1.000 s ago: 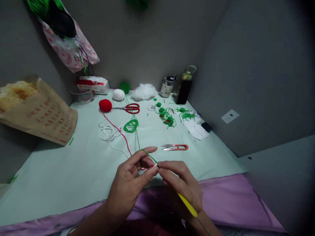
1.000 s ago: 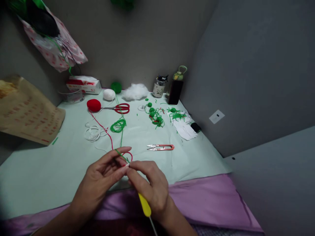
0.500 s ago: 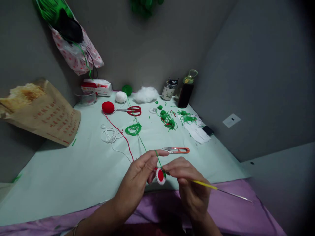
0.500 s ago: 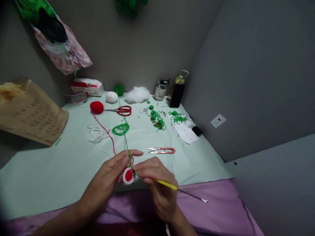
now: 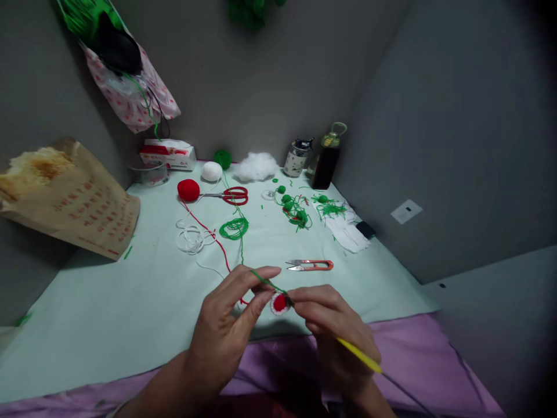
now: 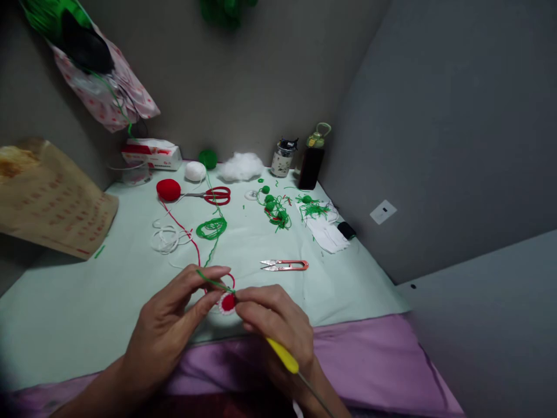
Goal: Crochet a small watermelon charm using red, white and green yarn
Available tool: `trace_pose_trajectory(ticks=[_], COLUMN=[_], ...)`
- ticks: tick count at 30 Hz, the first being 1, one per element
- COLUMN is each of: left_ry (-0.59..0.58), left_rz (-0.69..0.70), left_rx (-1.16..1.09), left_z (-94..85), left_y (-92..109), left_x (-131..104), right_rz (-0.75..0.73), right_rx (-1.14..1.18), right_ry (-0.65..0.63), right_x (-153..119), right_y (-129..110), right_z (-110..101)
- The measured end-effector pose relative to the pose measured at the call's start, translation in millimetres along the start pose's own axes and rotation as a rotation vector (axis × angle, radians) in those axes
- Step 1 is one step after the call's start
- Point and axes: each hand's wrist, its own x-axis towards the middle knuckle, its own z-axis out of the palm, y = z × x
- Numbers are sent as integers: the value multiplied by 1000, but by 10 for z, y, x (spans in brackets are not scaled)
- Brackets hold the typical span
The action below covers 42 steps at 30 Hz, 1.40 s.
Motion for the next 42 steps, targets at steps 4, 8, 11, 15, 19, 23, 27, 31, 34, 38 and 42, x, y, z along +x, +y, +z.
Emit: trace_pose_trajectory(ticks=[4, 8, 11, 15, 19, 23, 27, 31, 34, 38, 42], left_ry=[6, -37, -67, -28, -42, -125, -39, -61, -94, -30, 7], left_rz=[-234, -397, -464, -525, -639, -849, -793, -653, -632, -604, -695], left_rx=[-170, -297, -330, -415, -655, -895, -795, -656, -626, -685, -859], left_z=[22, 8, -12, 10, 65, 52, -5, 0, 34, 96, 131], left_y=[-39, 29, 93, 90, 59, 79, 86, 62, 36, 5, -5], left_x=[-40, -22, 20, 58, 46, 57, 87, 75, 60, 44, 44], right_rz=[-92, -157, -207, -218, -236, -233, 139, 298, 283, 184, -90], right_rx=[-122, -224, -289, -369, -406, -233, 115, 370, 330, 89, -231], right_ry=[19, -26, -28, -73, -27, 4, 138, 249, 198, 171, 100], right_x=[23, 29, 45, 48, -10, -27, 19, 96, 144, 119, 52], right_y=[-6, 15, -7, -42, 45, 90, 13, -3, -3, -23, 8], right_z=[57, 83, 74, 76, 144, 148, 102, 162, 234, 283, 274])
